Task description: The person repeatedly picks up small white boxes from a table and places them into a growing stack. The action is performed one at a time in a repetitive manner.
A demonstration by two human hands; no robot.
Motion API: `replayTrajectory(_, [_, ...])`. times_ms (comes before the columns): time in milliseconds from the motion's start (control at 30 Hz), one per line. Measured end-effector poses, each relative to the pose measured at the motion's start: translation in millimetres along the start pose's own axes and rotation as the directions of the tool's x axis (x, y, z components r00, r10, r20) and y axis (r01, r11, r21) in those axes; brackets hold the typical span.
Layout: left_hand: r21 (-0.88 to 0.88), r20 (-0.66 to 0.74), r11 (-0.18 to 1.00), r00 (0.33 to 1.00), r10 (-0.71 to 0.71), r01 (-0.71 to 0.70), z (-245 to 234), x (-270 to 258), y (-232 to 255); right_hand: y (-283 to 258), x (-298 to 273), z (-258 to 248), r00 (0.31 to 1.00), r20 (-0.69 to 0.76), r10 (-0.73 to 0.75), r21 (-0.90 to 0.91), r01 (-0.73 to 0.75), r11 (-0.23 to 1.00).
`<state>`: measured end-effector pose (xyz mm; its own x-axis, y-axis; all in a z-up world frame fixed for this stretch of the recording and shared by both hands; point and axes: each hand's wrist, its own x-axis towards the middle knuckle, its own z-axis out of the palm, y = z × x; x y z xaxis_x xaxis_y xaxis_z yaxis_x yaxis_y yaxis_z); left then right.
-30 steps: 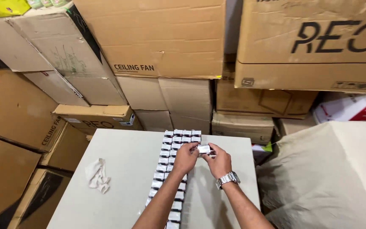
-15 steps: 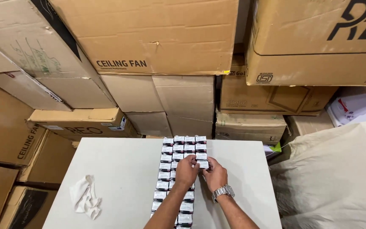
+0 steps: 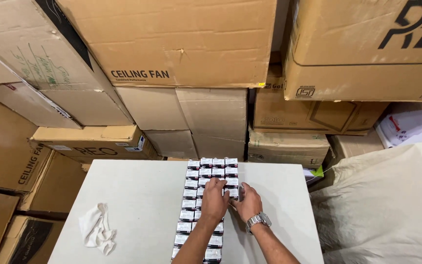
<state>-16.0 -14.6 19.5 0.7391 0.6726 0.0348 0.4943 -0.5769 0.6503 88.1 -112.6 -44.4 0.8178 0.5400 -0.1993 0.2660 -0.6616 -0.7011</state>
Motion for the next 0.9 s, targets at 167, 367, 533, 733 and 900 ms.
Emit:
replayTrajectory(167, [-0.345,-0.082,0.934,0.988,-0.130,0.094,-8,-23,45,-15,-25,-46,0.999,-0.039,-0.037,0.243,0.045,0.969])
replayTrajectory(367, [-0.680,-0.044,0.709,0.956,-0.291,0.185,-2,-58,142,-44,-82,-162,0.996,-0.060,-0.059,0.492,0.080,0.867])
replayTrajectory(533, [-0.732,-0.051,0.676,0.982,-0.182,0.087,31,-80,237,6,-107,-252,0.942,-0.303,-0.143,0.411,0.265,0.872])
replayTrajectory(733, [-0.751,0.112,0.647,0.991,-0.071,0.131,86,-118,360,69,-162,-388,0.919,-0.394,-0.004,0.402,0.176,0.899])
replayTrajectory(900, [-0.683,0.259,0.714,0.965,0.042,0.152,125,-181,485,158,-209,-480,0.874,-0.468,0.126,0.549,0.177,0.817])
